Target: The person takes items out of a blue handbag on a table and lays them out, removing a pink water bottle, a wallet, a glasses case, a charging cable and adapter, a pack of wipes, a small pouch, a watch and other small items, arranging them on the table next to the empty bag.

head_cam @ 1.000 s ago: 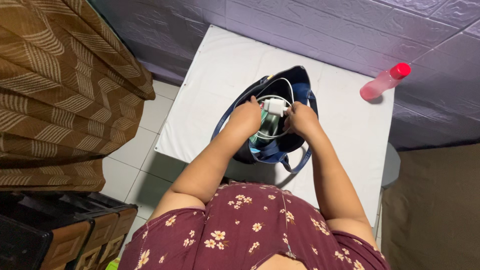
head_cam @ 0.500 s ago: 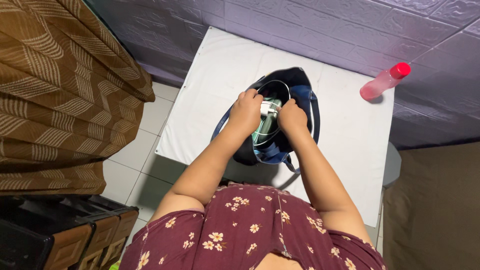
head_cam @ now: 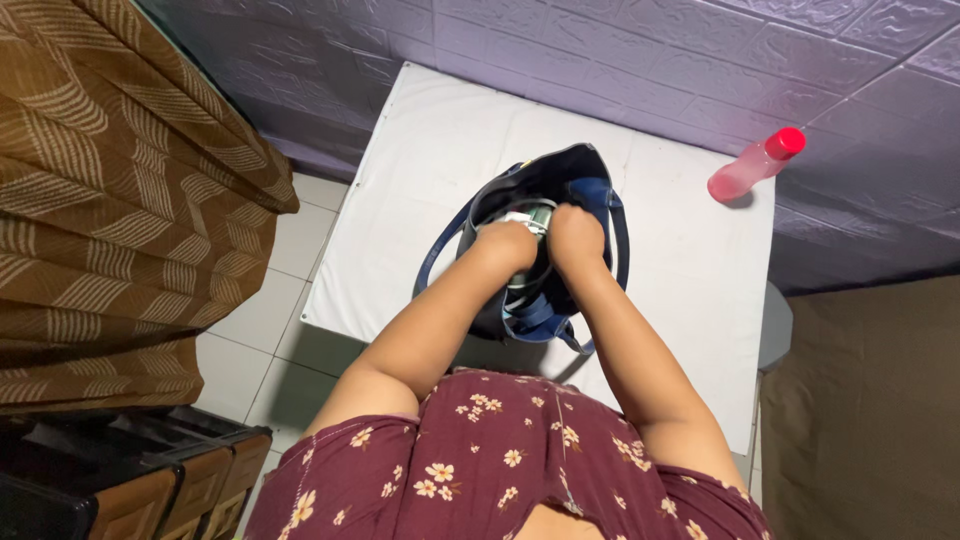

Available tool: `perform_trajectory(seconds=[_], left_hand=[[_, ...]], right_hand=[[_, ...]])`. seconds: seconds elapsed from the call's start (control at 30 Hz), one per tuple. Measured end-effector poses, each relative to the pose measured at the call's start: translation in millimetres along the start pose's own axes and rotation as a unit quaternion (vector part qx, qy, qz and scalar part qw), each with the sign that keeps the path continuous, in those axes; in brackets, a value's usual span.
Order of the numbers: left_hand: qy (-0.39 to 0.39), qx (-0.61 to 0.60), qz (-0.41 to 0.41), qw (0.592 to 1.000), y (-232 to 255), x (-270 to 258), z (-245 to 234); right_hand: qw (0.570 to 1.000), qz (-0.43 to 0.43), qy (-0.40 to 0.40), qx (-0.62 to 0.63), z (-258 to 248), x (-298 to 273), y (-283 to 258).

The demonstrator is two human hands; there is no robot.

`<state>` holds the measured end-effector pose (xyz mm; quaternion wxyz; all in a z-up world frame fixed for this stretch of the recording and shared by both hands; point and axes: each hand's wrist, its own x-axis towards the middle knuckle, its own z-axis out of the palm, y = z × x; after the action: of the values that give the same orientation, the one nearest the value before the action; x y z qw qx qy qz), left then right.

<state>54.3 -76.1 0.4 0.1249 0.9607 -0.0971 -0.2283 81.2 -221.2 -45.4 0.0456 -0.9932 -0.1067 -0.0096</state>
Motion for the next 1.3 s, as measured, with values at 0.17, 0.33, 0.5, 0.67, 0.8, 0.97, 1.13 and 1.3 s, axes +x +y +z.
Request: perform_trajectory(seconds=[0.17,0.33,0.5,0.67,0.8,0.97,1.13,1.3], left_hand=[[-0.068,0.026,0.051,0.996,2,-4,-11],[-0.091,0.032,0.112,0.989,12,-19,1],[-0.066,0.079,0.094,0.990,27,-11,17],[0.014,-0.030,0.181,0.983,28,-18,-34],[0.105,-0.202,0.332,0.915,67,-24,-76],[0.064,-0.267,0.406,0.872,130,13,-89],[0.067,-0.218,0.410,0.883,163,59,-77],[0.043,-0.238,0.347,0.906,160,79,-78]], right_hand=[[0.999,-0.031,0.039,0.022,0,24,1],[0.995,-0.084,0.053,-0.025,-25,6,-13],[0.987,-0.119,-0.011,0.106,-80,-20,-14],[0.921,-0.077,0.051,0.379,-131,-55,14],[0.887,-0.019,0.192,0.420,-149,-63,80],[0.912,0.055,0.238,0.330,-133,-28,203],[0.951,0.156,0.208,0.165,-78,29,317],[0.961,0.157,0.180,0.141,-36,95,376]])
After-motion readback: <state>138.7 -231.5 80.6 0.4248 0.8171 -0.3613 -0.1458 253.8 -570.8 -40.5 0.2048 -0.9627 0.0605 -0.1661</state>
